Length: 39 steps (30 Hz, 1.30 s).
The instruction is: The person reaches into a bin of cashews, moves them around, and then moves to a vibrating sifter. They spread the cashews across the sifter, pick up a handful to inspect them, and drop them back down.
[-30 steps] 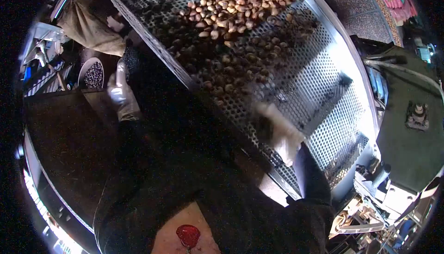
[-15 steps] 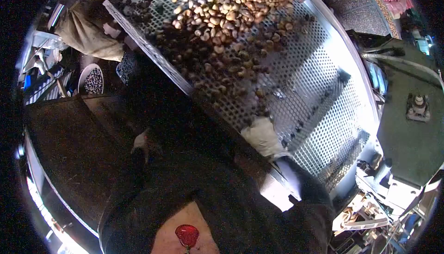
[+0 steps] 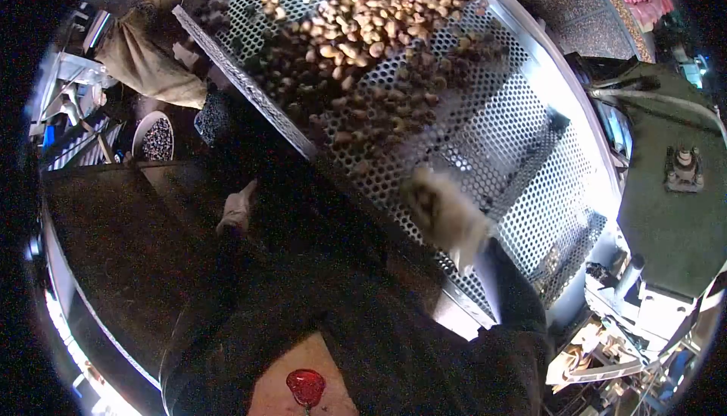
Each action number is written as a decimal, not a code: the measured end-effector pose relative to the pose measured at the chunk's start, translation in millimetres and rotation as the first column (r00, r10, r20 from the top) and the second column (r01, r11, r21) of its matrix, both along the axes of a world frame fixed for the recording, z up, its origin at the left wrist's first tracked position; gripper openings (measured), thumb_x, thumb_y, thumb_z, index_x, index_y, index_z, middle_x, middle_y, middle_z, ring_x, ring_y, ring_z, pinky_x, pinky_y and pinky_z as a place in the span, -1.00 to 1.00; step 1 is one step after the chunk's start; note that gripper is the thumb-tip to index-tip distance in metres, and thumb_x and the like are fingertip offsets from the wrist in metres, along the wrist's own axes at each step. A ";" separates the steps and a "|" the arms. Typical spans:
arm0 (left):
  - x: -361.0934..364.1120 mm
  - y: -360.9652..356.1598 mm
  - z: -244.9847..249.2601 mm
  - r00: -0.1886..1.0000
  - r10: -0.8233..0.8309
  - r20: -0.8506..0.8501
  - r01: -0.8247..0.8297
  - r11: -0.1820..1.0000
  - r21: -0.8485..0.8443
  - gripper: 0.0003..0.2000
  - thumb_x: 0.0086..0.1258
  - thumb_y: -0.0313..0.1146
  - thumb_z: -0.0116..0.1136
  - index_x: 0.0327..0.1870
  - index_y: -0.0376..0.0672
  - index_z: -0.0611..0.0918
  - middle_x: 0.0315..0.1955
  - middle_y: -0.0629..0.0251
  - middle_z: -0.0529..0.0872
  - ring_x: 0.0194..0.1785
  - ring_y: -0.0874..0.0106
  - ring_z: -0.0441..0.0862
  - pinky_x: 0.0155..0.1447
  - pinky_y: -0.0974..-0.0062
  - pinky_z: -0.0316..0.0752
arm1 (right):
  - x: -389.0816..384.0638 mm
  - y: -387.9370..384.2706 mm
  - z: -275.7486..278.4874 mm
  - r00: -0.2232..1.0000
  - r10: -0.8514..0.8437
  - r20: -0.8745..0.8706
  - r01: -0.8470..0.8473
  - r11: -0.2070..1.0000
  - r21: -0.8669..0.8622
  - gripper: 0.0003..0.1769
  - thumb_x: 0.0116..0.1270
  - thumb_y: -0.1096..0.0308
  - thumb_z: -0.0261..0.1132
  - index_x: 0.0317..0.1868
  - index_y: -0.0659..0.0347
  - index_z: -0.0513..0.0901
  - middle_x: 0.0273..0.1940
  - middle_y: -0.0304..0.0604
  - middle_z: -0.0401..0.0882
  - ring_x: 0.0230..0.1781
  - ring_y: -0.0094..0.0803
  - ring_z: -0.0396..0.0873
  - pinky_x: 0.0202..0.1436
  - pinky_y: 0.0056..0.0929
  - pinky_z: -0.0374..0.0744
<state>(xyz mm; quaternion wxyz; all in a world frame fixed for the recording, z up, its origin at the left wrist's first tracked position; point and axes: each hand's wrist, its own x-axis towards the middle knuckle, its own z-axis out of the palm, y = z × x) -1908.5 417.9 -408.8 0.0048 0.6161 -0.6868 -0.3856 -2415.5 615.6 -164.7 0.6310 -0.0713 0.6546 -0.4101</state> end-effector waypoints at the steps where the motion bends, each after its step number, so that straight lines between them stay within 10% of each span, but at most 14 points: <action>1: 0.0 4.8 5.6 0.997 0.030 0.068 -0.039 0.990 0.134 -0.42 0.88 0.18 0.13 0.56 -0.11 0.74 0.20 -0.05 0.85 0.05 -0.02 0.83 0.15 0.00 0.70 | -2.9 -16.7 27.2 0.992 -0.122 0.022 0.124 0.985 -0.117 -0.70 0.80 0.09 0.40 0.23 0.12 0.81 0.05 -0.08 0.87 0.10 -0.29 0.83 0.32 -0.16 0.83; 5: -37.3 -0.8 90.0 0.934 0.003 0.358 -0.220 0.793 0.568 -0.04 0.82 0.51 -0.07 0.91 -0.13 0.30 0.80 -0.01 0.36 0.70 -0.05 0.50 0.75 -0.09 0.42 | -42.7 -63.1 82.5 0.916 -0.267 -0.300 0.192 0.947 -0.257 -0.65 0.82 0.10 0.34 0.35 0.13 0.78 0.08 0.01 0.84 0.11 -0.18 0.85 0.29 -0.11 0.84; 8: 6.8 17.9 33.3 0.948 -0.164 0.272 0.074 0.947 0.313 -0.27 0.92 0.39 -0.11 0.59 -0.14 0.63 0.31 0.09 0.76 0.21 -0.03 0.76 0.34 -0.13 0.62 | -67.7 -63.4 24.4 0.661 0.162 -0.733 -0.108 0.987 0.121 -0.60 0.83 0.11 0.30 0.44 0.14 0.75 0.10 0.07 0.82 0.13 -0.09 0.86 0.27 -0.07 0.85; 11: 48.2 37.1 -25.1 0.944 -0.247 0.218 0.234 0.969 0.083 -0.35 0.98 0.26 -0.12 0.43 -0.14 0.83 -0.08 0.17 0.96 -0.17 0.02 0.88 0.01 -0.11 0.75 | -9.6 -28.8 -13.8 0.433 0.698 -0.570 -0.431 0.716 0.549 -0.54 0.84 0.12 0.26 0.53 0.14 0.73 0.11 0.14 0.80 0.14 -0.01 0.87 0.25 -0.03 0.86; 15: 37.0 34.7 -13.0 0.962 -0.152 0.226 0.095 0.965 0.244 -0.37 1.01 0.21 -0.13 0.50 -0.14 0.79 -0.20 0.22 0.86 -0.27 0.11 0.77 -0.07 -0.05 0.74 | 11.1 35.4 -58.9 -0.093 0.711 -0.697 -0.858 0.298 0.419 -0.59 0.88 0.19 0.19 0.55 0.06 0.70 -0.03 0.10 0.76 0.04 0.04 0.86 0.16 -0.13 0.88; 27: 15.9 7.7 -74.0 0.890 -0.326 0.318 0.361 0.931 -0.054 -0.42 1.07 0.07 -0.19 0.70 -0.13 0.67 -0.57 0.38 0.55 -0.59 0.37 0.45 -0.34 0.11 0.69 | 16.2 37.6 -49.5 0.242 0.856 -0.458 -0.864 0.405 0.300 -0.57 0.93 0.07 0.11 0.34 0.17 0.77 -0.17 -0.07 0.80 -0.24 -0.24 0.84 -0.25 -0.42 0.83; 31: -4.0 2.8 -25.3 0.991 0.094 0.093 -0.123 0.910 0.397 -0.15 0.80 0.47 0.08 0.58 -0.23 0.80 0.19 -0.15 0.97 0.29 -0.02 0.86 0.63 -0.24 0.50 | -8.2 41.3 -19.2 0.731 0.568 -0.378 -0.589 0.805 0.069 -0.49 0.96 -0.01 0.08 0.35 0.22 0.79 -0.15 -0.11 0.83 -0.29 -0.32 0.84 -0.34 -0.49 0.80; 34: -2.1 1.3 -26.9 0.911 0.087 0.403 -0.286 0.838 0.464 -0.20 0.84 0.47 -0.01 0.35 -0.18 0.87 -0.25 -0.01 0.70 -0.22 0.09 0.57 0.06 -0.12 0.50 | -31.4 38.1 17.1 0.986 0.049 -0.157 -0.080 0.976 -0.201 -0.43 0.97 -0.06 0.06 0.35 0.25 0.80 -0.14 -0.14 0.85 -0.32 -0.37 0.84 -0.41 -0.54 0.78; 36: -14.7 -0.6 -36.5 0.806 0.084 0.586 -0.421 0.777 0.468 -0.21 0.87 0.47 -0.07 0.20 -0.14 0.92 -0.55 0.08 0.52 -0.55 0.16 0.37 -0.32 -0.05 0.49 | -47.5 32.0 37.5 0.960 -0.248 0.127 0.278 0.879 -0.387 -0.38 0.98 -0.10 0.05 0.36 0.28 0.81 -0.13 -0.16 0.87 -0.34 -0.41 0.84 -0.46 -0.58 0.76; 38: -5.6 -3.4 -47.4 0.860 0.106 0.499 -0.500 0.368 0.784 -0.17 0.88 0.49 -0.13 0.12 -0.16 0.94 -0.67 0.09 0.47 -0.72 0.17 0.31 -0.50 0.00 0.50 | -54.2 11.9 49.2 0.803 -0.354 0.479 0.565 0.707 -0.425 -0.37 0.98 -0.11 0.06 0.31 0.30 0.83 -0.20 -0.18 0.86 -0.36 -0.41 0.83 -0.44 -0.55 0.79; 39: 2.6 -3.3 -55.4 0.914 0.218 0.343 -0.337 -0.067 0.939 -0.14 0.87 0.51 -0.15 0.11 -0.19 0.93 -0.65 0.06 0.51 -0.71 0.14 0.35 -0.50 0.00 0.52 | -51.5 3.5 53.2 0.766 -0.280 0.578 0.599 0.637 -0.485 -0.41 0.96 -0.10 0.15 0.29 0.29 0.84 -0.12 -0.10 0.91 -0.25 -0.32 0.90 -0.27 -0.43 0.91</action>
